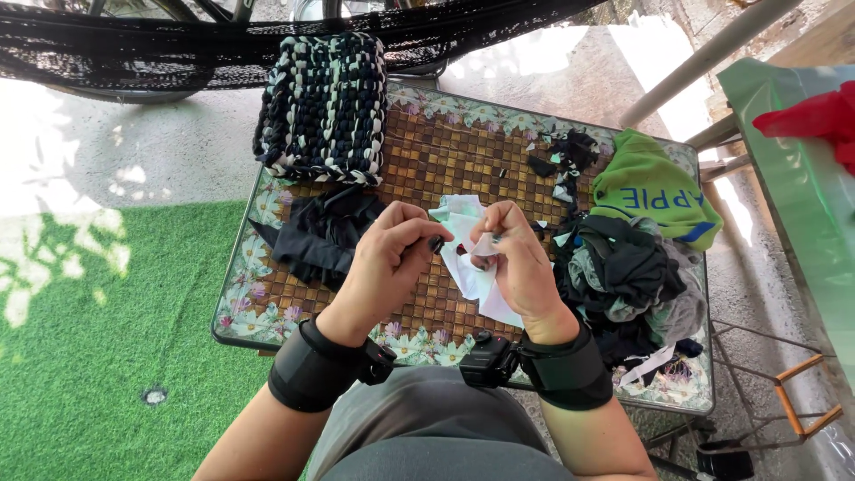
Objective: Preparing fabric strips by cutting and tying them together for rug weaving.
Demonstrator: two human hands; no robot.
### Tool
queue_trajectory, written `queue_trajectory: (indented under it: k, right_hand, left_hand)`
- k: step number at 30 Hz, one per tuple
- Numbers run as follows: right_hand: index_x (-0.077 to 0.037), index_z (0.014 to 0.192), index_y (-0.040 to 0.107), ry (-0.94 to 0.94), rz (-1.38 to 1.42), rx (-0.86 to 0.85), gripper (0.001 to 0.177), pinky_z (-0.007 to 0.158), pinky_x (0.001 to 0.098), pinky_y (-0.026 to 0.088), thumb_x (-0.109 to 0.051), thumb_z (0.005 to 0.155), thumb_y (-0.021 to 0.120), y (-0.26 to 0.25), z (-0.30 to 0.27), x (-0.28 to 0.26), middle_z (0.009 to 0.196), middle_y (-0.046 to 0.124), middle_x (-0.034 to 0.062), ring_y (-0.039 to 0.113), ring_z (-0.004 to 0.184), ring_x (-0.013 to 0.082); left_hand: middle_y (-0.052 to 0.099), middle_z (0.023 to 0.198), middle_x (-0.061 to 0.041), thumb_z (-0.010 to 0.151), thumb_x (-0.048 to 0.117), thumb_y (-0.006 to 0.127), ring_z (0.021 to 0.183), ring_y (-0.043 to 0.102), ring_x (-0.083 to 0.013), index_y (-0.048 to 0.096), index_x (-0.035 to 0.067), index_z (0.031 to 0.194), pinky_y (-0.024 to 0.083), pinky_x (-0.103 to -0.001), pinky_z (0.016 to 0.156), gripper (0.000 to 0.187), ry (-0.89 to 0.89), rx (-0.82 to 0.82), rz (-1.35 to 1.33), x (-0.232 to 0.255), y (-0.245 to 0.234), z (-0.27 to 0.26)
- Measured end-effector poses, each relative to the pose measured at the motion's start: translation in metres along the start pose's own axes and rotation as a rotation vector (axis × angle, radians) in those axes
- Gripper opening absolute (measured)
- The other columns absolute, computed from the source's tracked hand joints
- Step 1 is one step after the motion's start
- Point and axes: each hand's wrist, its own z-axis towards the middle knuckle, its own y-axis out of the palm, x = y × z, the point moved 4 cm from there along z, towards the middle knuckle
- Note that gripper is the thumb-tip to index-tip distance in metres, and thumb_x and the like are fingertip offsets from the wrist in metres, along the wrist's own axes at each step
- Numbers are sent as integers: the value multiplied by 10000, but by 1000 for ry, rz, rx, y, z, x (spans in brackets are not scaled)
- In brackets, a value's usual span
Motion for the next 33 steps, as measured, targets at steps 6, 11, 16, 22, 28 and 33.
queue_trajectory:
  k: [6, 11, 16, 22, 28, 33]
  right_hand:
    - [-81, 1236, 536, -65, 37, 139, 237, 744, 285, 500, -39, 1019, 623, 12, 17, -9, 965, 634, 39, 609, 812, 129]
    - [-65, 1187, 600, -37, 271, 157, 163, 779, 291, 536, -71, 1033, 652, 9, 22, 4, 955, 665, 36, 649, 847, 136]
    - [-66, 1082, 631, 21, 266, 204, 84, 752, 290, 542, -103, 1008, 648, 18, 23, 13, 967, 687, 37, 675, 855, 139]
    - [-55, 1088, 644, 48, 156, 95, 70, 627, 264, 483, -105, 1039, 650, 10, 17, 27, 916, 665, 13, 604, 742, 92]
    - [-43, 1157, 647, 15, -71, 95, 133, 663, 249, 474, -50, 1025, 634, 20, 13, 21, 967, 627, -5, 552, 757, 47]
    - [-15, 1150, 665, -206, -357, 126, 121, 709, 230, 449, -71, 1042, 655, 6, 9, 34, 931, 634, -6, 536, 810, 37]
  left_hand:
    - [619, 962, -18, 933, -58, 676, 877, 590, -95, 699, 46, 1146, 500, -243, 760, 238, -45, -71, -193, -5, 12, 5]
    - [629, 962, -4, 923, -48, 694, 920, 589, -63, 565, 24, 1281, 510, -226, 826, 387, -117, -60, -393, -6, 21, 11]
    - [641, 978, 0, 942, -49, 664, 915, 613, -57, 577, 6, 1272, 543, -226, 846, 346, -169, -62, -521, -22, 26, 9]
    - [647, 953, 2, 997, -30, 692, 842, 572, -50, 646, -15, 1076, 505, -226, 739, 93, -178, -11, -503, -50, 27, 3]
    - [593, 915, 36, 994, 12, 651, 795, 504, -28, 602, 12, 1046, 441, -201, 682, 72, -256, 36, -530, -59, 27, 9]
    - [602, 959, 19, 975, -8, 651, 882, 541, -43, 584, 11, 1041, 484, -215, 775, 96, -220, 34, -466, -56, 31, 4]
